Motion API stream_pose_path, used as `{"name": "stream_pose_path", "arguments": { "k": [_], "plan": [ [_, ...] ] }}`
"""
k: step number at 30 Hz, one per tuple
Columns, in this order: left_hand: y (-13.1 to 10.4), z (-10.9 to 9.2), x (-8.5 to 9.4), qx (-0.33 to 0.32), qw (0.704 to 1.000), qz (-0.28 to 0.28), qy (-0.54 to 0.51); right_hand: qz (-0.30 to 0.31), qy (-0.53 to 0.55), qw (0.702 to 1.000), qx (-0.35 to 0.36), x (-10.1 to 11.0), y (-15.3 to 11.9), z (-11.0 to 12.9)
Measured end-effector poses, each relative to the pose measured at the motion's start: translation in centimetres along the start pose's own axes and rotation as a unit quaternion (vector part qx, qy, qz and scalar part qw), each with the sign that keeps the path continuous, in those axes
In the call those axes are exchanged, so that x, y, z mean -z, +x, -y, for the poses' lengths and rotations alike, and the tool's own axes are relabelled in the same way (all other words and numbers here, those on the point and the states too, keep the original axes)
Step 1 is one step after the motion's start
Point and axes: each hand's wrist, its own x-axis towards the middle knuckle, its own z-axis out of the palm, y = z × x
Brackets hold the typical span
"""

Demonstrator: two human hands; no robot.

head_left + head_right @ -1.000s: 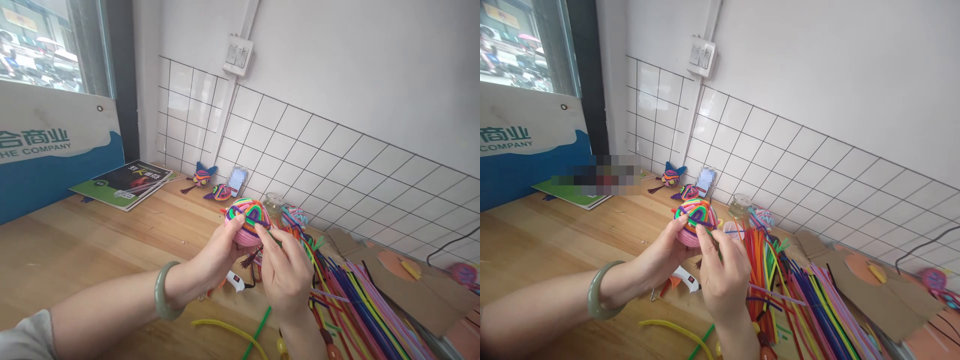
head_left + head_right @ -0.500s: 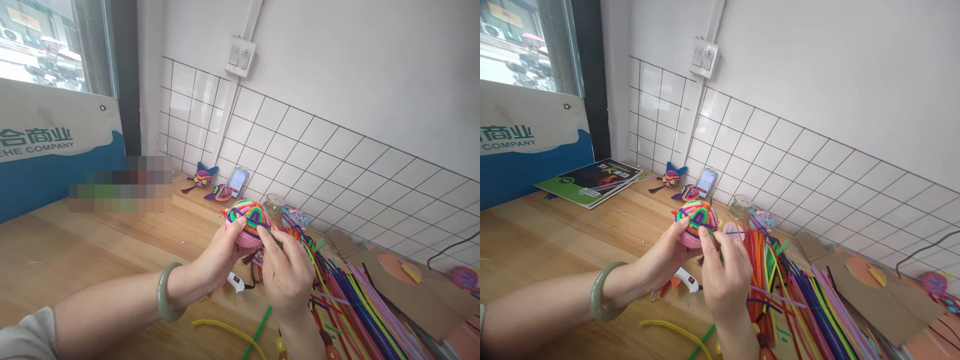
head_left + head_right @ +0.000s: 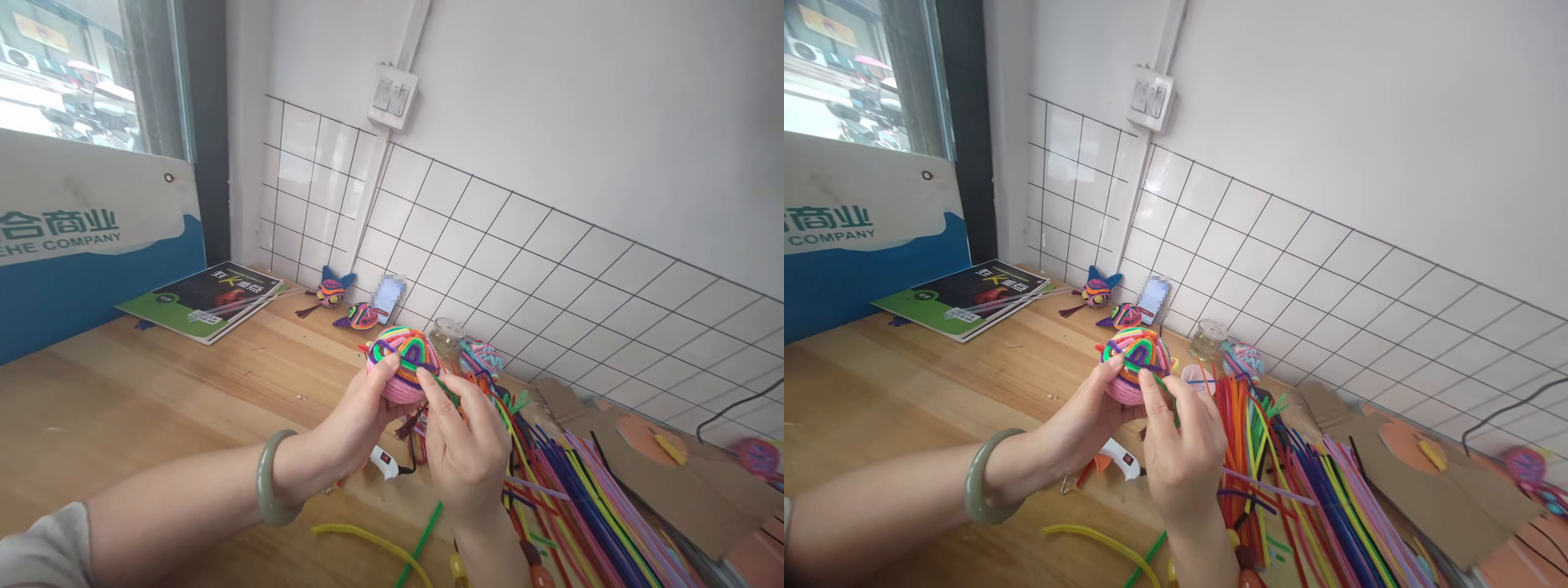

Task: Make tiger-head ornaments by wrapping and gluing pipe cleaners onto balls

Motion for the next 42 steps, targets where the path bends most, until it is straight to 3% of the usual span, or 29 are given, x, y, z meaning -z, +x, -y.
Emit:
{"name": "stream_pose_path", "arguments": {
  "k": [11,17,26,33,42],
  "plan": [
    [0.4,-0.2,0.5,-0.098,0.994,-0.011,0.05,0.006,0.042,0.999,-0.013,-0.4,-0.4,0.0],
    [0.5,-0.3,0.4,-0.112,0.993,0.0,0.042,0.007,0.058,0.998,-0.012,-0.6,-0.5,0.0],
    [0.7,0.4,0.5,-0.09,0.996,-0.016,0.023,0.008,0.06,0.998,-0.012,-0.8,-0.7,0.0],
    [0.6,-0.4,0.4,-0.045,0.998,-0.024,0.039,0.016,0.063,0.998,-0.023,-1.0,-0.6,0.1],
    [0.6,-1.1,0.3,-0.033,0.998,-0.025,0.053,0.026,0.1,0.994,-0.04,-0.9,-0.3,0.1]
  ]
}}
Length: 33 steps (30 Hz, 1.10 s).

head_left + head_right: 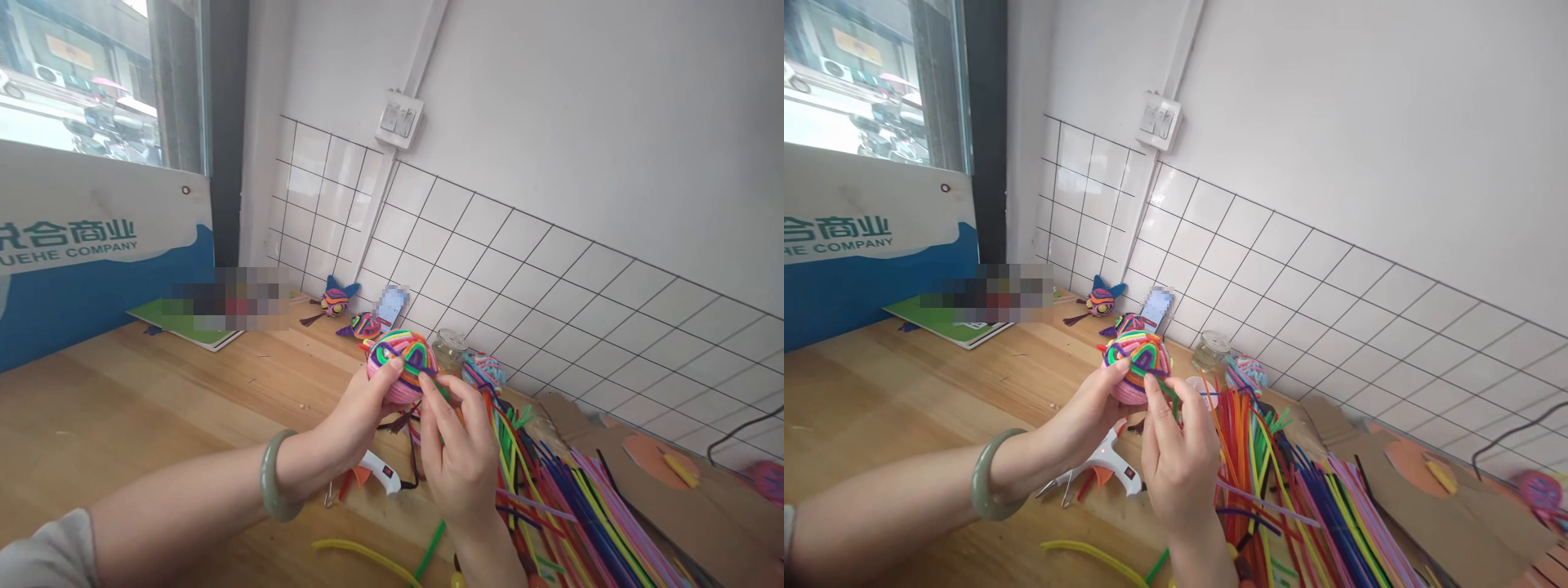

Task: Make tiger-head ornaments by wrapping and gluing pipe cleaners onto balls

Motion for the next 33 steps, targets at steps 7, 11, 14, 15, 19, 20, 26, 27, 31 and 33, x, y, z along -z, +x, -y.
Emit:
{"name": "stream_pose_path", "arguments": {
  "k": [7,11,14,15,19,20,26,27,31,33],
  "plan": [
    [0.0,0.1,0.0,0.0,1.0,0.007,-0.01,-0.005,-0.018,1.0,0.006,0.0,0.1,0.1],
    [0.0,0.3,0.1,0.001,1.0,0.005,-0.017,0.001,-0.018,1.0,-0.002,0.0,-0.1,0.1],
    [0.0,0.2,0.0,-0.002,1.0,0.008,-0.022,0.01,-0.02,1.0,-0.013,0.0,-0.2,0.1],
    [0.0,0.2,-0.1,-0.004,1.0,0.009,-0.023,0.011,-0.021,1.0,-0.014,0.0,-0.3,0.1],
    [0.1,0.1,-0.1,-0.026,1.0,0.009,-0.012,0.012,-0.023,1.0,-0.016,0.1,-0.3,0.1],
    [0.2,0.1,0.0,-0.037,0.999,0.01,-0.004,0.011,-0.022,1.0,-0.016,0.1,-0.2,0.1],
    [0.4,0.5,0.5,-0.103,0.993,0.008,0.05,-0.026,0.032,0.999,-0.033,0.6,0.6,0.7],
    [0.3,0.5,0.6,-0.107,0.992,0.005,0.062,-0.037,0.047,0.997,-0.048,0.6,0.7,0.8],
    [0.0,0.3,0.5,-0.106,0.989,-0.006,0.105,-0.068,0.123,0.977,-0.159,0.8,0.6,0.8],
    [-0.1,0.1,0.4,-0.097,0.989,-0.001,0.11,-0.048,0.181,0.956,-0.226,0.7,0.4,0.7]
  ]
}}
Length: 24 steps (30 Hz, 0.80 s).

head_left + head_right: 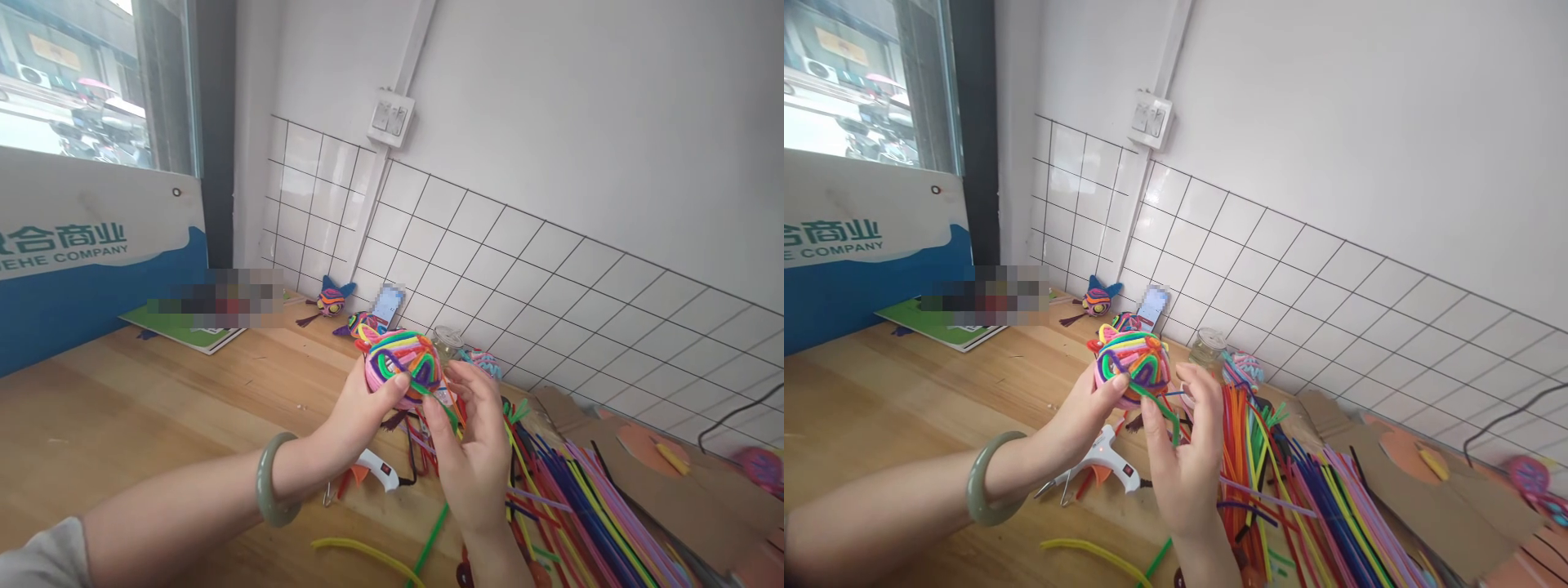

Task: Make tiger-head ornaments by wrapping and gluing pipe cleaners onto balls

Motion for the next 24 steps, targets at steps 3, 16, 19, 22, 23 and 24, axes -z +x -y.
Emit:
{"name": "stream_pose_path", "arguments": {
  "k": [3,16,19,22,23,24],
  "plan": [
    [-0.12,-0.14,-0.12,0.017,1.0,0.025,-0.007,0.046,0.068,0.994,-0.079,0.01,-0.04,-0.17],
    [-0.11,0.46,0.07,0.023,0.997,0.079,-0.007,0.071,0.152,0.975,-0.143,-0.04,0.33,0.19],
    [-0.16,0.38,0.03,0.014,0.998,0.067,0.016,0.08,0.172,0.97,-0.152,0.05,0.38,0.29],
    [-0.29,0.17,-0.12,0.001,0.998,0.058,0.033,0.076,0.177,0.969,-0.153,0.05,0.34,0.3],
    [-0.33,0.11,-0.16,-0.002,0.998,0.057,0.037,0.075,0.179,0.969,-0.153,0.04,0.32,0.29],
    [-0.35,0.05,-0.18,-0.006,0.998,0.056,0.039,0.074,0.181,0.969,-0.153,0.03,0.29,0.27]
  ]
}}
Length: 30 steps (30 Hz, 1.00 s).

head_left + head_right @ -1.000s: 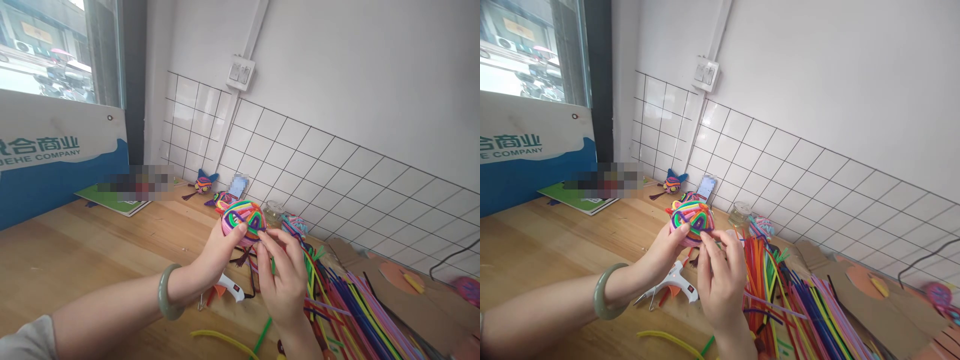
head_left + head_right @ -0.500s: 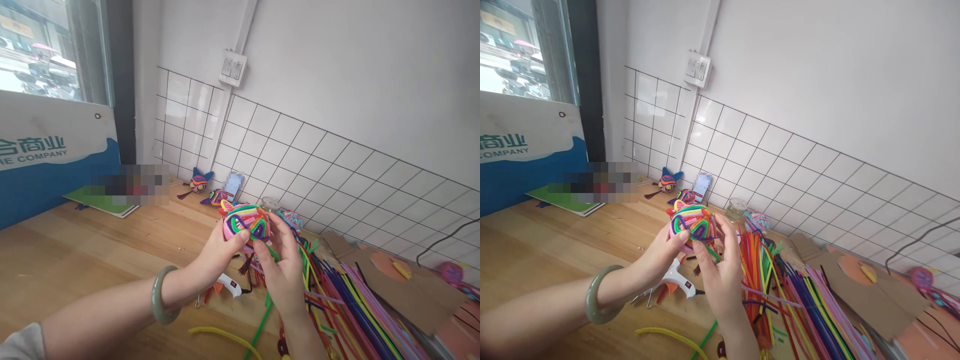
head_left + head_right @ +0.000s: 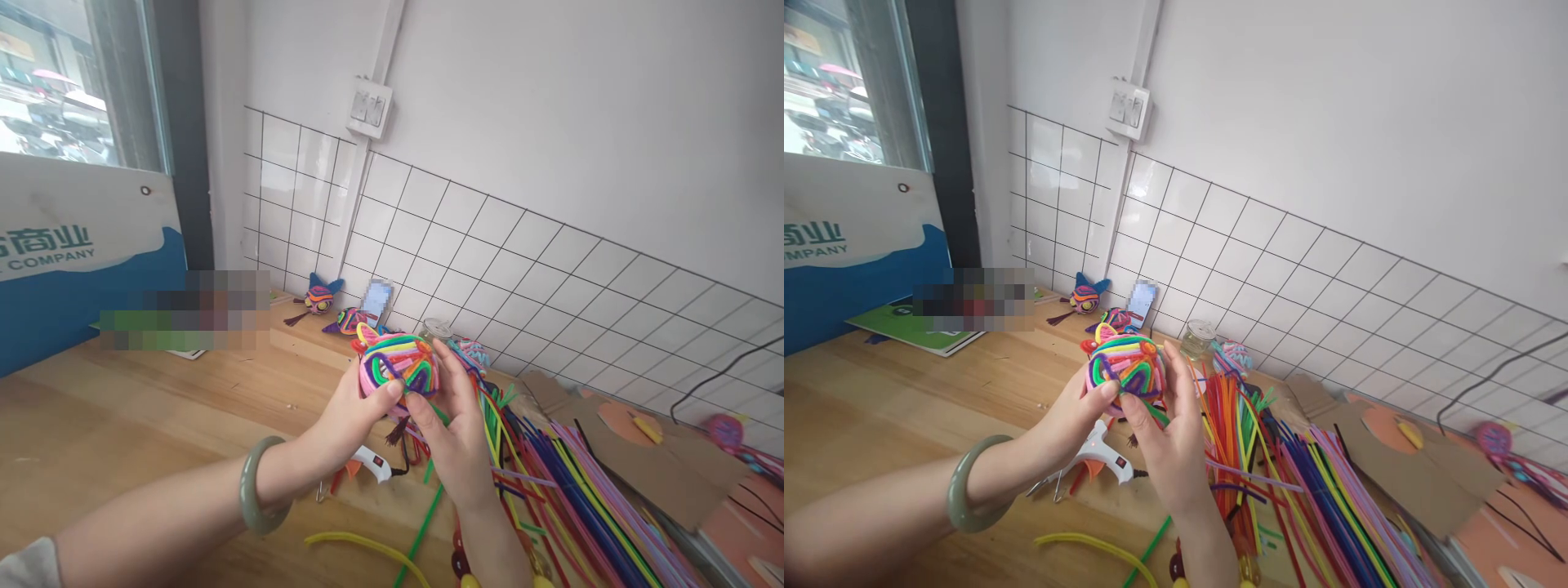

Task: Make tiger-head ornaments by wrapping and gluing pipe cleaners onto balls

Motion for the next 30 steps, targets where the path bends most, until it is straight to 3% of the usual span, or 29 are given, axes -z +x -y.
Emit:
{"name": "stream_pose_path", "arguments": {
  "k": [5,11,16,25,30],
  "plan": [
    [0.0,0.0,0.1,-0.017,1.0,0.012,0.002,0.011,-0.009,1.0,0.002,0.1,0.0,-0.2],
    [-0.1,0.0,-0.1,0.039,0.999,-0.004,0.003,0.021,0.009,1.0,0.002,0.6,0.4,-0.6],
    [0.0,0.0,-0.1,0.022,1.0,0.0,-0.007,0.022,0.026,0.999,-0.014,0.9,0.8,-0.9],
    [0.2,-0.3,-0.2,0.025,0.999,0.047,-0.008,0.032,0.035,0.998,-0.029,1.4,1.0,-1.3],
    [0.3,-0.3,0.4,0.098,0.993,0.067,-0.002,0.022,0.032,0.997,-0.066,1.5,1.2,-1.3]
  ]
}}
